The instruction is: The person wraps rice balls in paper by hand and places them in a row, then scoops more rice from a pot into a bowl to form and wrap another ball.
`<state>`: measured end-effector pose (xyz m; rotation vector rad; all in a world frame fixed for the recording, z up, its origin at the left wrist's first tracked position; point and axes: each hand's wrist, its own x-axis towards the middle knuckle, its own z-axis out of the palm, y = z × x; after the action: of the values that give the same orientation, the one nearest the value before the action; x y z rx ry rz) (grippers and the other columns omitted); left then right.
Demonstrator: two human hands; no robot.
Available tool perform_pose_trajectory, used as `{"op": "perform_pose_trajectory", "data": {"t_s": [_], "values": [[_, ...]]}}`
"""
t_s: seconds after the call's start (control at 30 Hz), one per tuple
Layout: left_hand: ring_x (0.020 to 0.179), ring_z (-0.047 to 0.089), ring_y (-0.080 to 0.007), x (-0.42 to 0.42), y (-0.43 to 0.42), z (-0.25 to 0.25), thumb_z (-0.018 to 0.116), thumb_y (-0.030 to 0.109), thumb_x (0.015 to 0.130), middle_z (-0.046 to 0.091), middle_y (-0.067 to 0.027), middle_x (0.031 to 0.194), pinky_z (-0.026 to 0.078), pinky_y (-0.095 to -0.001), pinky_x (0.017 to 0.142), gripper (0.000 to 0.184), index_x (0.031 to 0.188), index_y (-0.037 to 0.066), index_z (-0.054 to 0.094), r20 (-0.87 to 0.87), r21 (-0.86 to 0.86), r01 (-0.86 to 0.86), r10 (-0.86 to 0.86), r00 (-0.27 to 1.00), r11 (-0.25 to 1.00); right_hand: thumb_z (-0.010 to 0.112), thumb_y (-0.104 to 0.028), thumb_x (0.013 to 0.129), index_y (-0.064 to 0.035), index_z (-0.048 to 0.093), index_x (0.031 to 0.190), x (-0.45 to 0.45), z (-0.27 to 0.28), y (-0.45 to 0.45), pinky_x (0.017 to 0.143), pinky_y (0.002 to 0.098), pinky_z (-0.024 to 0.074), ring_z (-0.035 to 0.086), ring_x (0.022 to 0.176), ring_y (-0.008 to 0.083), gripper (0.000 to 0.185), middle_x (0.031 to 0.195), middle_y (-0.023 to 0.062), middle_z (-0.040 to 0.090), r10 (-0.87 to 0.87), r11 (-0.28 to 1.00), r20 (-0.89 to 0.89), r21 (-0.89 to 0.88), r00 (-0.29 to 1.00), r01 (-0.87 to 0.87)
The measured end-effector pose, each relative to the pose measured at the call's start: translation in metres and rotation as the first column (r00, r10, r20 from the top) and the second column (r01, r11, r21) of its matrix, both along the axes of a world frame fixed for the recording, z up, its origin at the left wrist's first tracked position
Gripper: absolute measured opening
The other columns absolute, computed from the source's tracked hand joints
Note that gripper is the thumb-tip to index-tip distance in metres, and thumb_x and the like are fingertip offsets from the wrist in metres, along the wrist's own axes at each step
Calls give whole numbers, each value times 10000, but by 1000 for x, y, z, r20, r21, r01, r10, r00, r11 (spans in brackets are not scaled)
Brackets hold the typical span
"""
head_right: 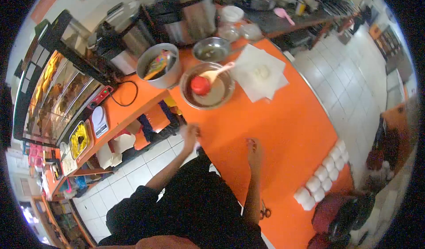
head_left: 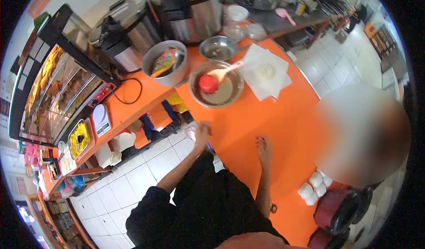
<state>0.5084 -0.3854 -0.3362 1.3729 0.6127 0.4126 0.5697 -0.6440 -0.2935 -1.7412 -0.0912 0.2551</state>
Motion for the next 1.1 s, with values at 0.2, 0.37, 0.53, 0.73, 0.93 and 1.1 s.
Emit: {"op": "perform_pose_trajectory", "data": {"t_s": [0.2, 0.37, 0.53, 0.73, 0.93, 1.1], "values": [[650, 538, -133, 33, 209, 11, 434, 264, 919, 526, -61, 795, 478, -271, 551, 237, 979, 38, 474, 198, -146, -446, 468, 862, 883, 529, -217, 867, -67, 418, 1189, 50, -9, 156, 764, 308, 466, 540, 918, 191, 372, 1040, 74, 527, 259, 822, -523, 561, 812, 99], [851, 545, -188, 68, 279, 72, 517, 283, 870, 493, -104, 963, 533, -334, 675, 341, 1075, 25, 426, 58, -88, -430, 436, 898, 898, 527, -141, 853, -68, 400, 1198, 49, -16, 210, 788, 358, 484, 520, 977, 235, 375, 1106, 88, 482, 72, 826, -325, 549, 943, 126], [734, 568, -177, 81, 322, 66, 474, 95, 835, 502, -94, 867, 579, -334, 652, 238, 1036, -28, 448, -40, -122, -194, 191, 981, 973, 506, -109, 858, -36, 402, 1166, 59, -17, 211, 776, 375, 502, 523, 974, 240, 333, 1093, 104, 489, -12, 811, -432, 523, 902, 262], [779, 560, -168, 6, 315, 62, 480, 93, 838, 530, -81, 860, 572, -329, 631, 223, 1020, -36, 487, -16, -125, -353, 354, 935, 927, 468, -87, 863, -21, 417, 1134, 52, 3, 222, 736, 370, 510, 547, 899, 207, 283, 1055, 93, 515, 34, 865, -493, 450, 869, 221], [757, 602, -160, -70, 323, 60, 493, 172, 870, 559, -68, 932, 546, -289, 604, 244, 1055, 14, 475, -76, -65, -417, 412, 908, 906, 495, -138, 878, -37, 399, 1166, 76, -11, 269, 731, 356, 507, 546, 906, 191, 320, 1074, 84, 511, 281, 859, -379, 509, 882, -54], [848, 552, -256, -66, 313, 80, 589, 254, 830, 530, -153, 1051, 477, -341, 618, 423, 1115, -1, 408, -181, 346, -461, 540, 822, 817, 541, -233, 876, -60, 393, 1204, 112, -14, 343, 779, 366, 507, 554, 950, 204, 399, 1135, 82, 506, 256, 844, -305, 533, 917, -58]]}}
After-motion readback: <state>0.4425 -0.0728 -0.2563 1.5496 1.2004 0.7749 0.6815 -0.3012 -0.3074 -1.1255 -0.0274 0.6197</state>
